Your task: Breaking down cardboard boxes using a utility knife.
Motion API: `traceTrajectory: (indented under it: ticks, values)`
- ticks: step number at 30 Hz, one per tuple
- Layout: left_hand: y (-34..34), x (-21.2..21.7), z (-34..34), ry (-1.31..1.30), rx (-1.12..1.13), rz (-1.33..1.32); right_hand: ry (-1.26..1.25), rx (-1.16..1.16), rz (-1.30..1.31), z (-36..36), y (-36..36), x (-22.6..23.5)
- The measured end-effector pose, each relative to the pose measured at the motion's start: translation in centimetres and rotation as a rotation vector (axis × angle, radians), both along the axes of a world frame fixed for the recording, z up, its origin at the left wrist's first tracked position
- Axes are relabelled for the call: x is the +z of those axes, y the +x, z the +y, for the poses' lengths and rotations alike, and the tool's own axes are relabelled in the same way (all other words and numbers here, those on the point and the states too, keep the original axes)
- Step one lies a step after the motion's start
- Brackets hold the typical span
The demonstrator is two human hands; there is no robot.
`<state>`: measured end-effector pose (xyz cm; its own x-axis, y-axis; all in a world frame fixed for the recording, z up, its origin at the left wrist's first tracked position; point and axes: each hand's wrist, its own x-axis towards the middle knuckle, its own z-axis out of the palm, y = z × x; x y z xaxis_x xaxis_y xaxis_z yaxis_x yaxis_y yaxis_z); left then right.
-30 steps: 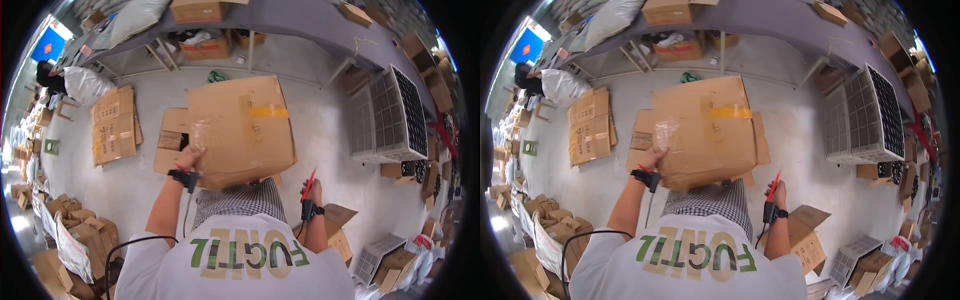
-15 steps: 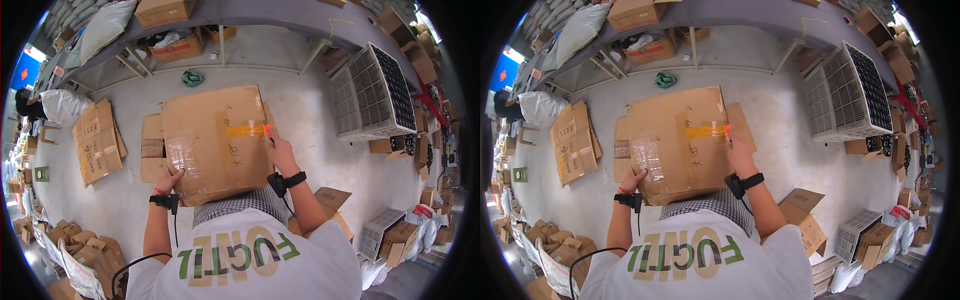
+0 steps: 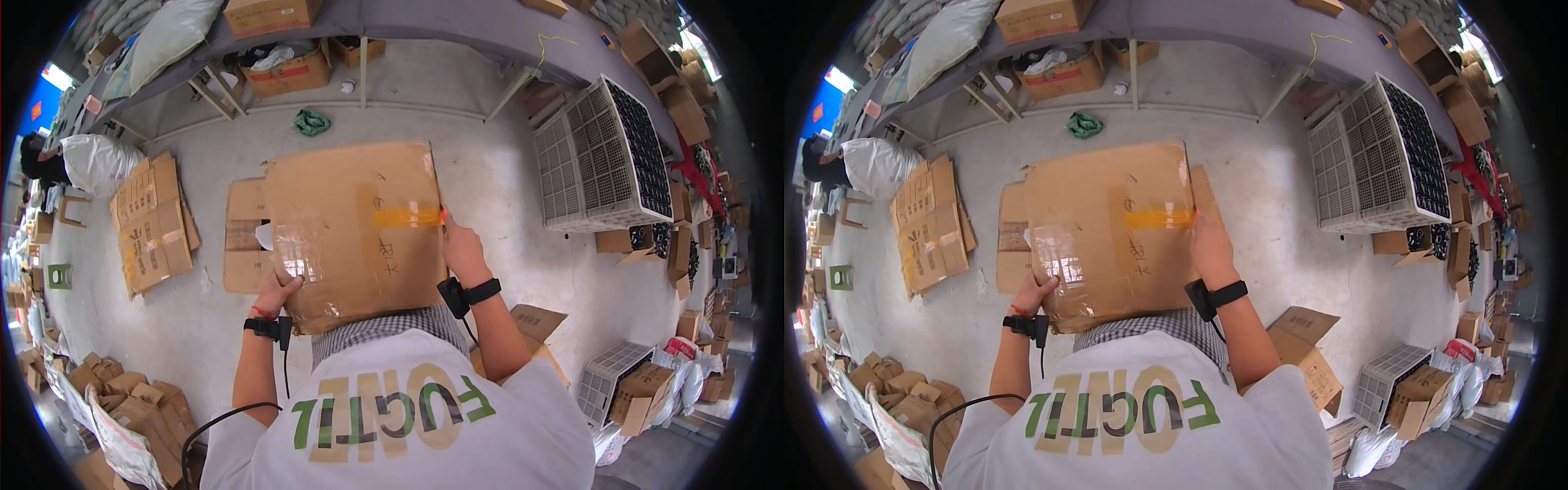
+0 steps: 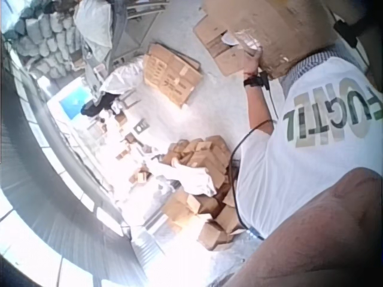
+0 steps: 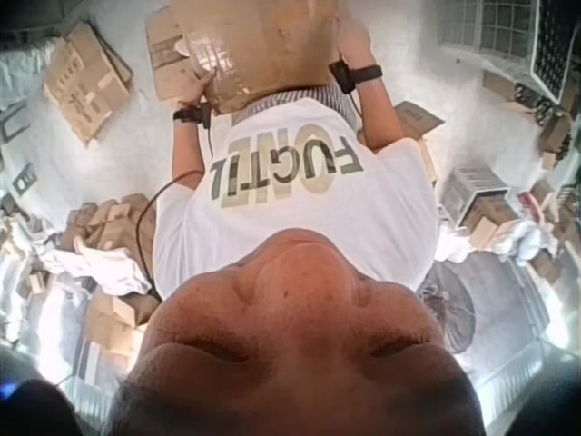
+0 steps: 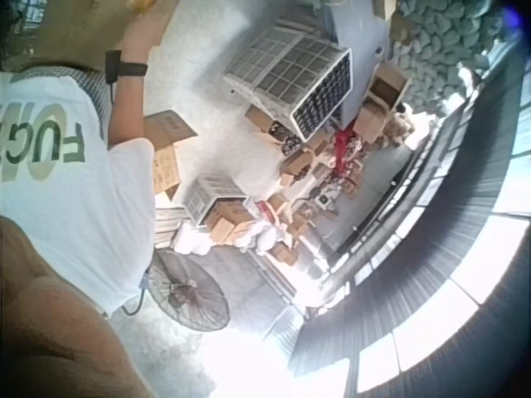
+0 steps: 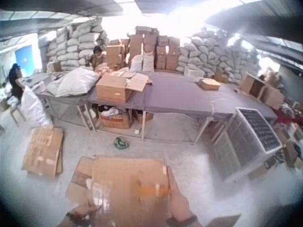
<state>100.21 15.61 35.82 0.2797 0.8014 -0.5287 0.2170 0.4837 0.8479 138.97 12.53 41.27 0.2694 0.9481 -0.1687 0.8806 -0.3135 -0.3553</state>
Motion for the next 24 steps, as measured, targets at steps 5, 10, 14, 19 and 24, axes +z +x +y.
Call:
traceTrajectory:
  ticks: [5,10,14,19,24]
  values:
    - [0.0,-0.1,-0.6,0.038,0.064,0.025,-0.450,0.270,0.108,-6.6,0.3,-2.3]
    - [-2.4,-3.0,-0.8,0.108,0.196,0.161,-0.243,0.249,0.326,-9.7,-0.3,-2.5]
    - [4.6,4.2,3.1,0.595,-0.012,0.916,-0.205,0.180,0.377,-8.3,-0.9,-2.9]
    - [19.5,9.7,2.2,0.401,-0.572,0.176,-0.266,0.431,0.255,-5.4,-4.8,-0.1]
    - [25.3,3.9,2.0,0.630,-0.438,0.546,-0.296,0.591,0.111,-6.3,-4.3,1.5]
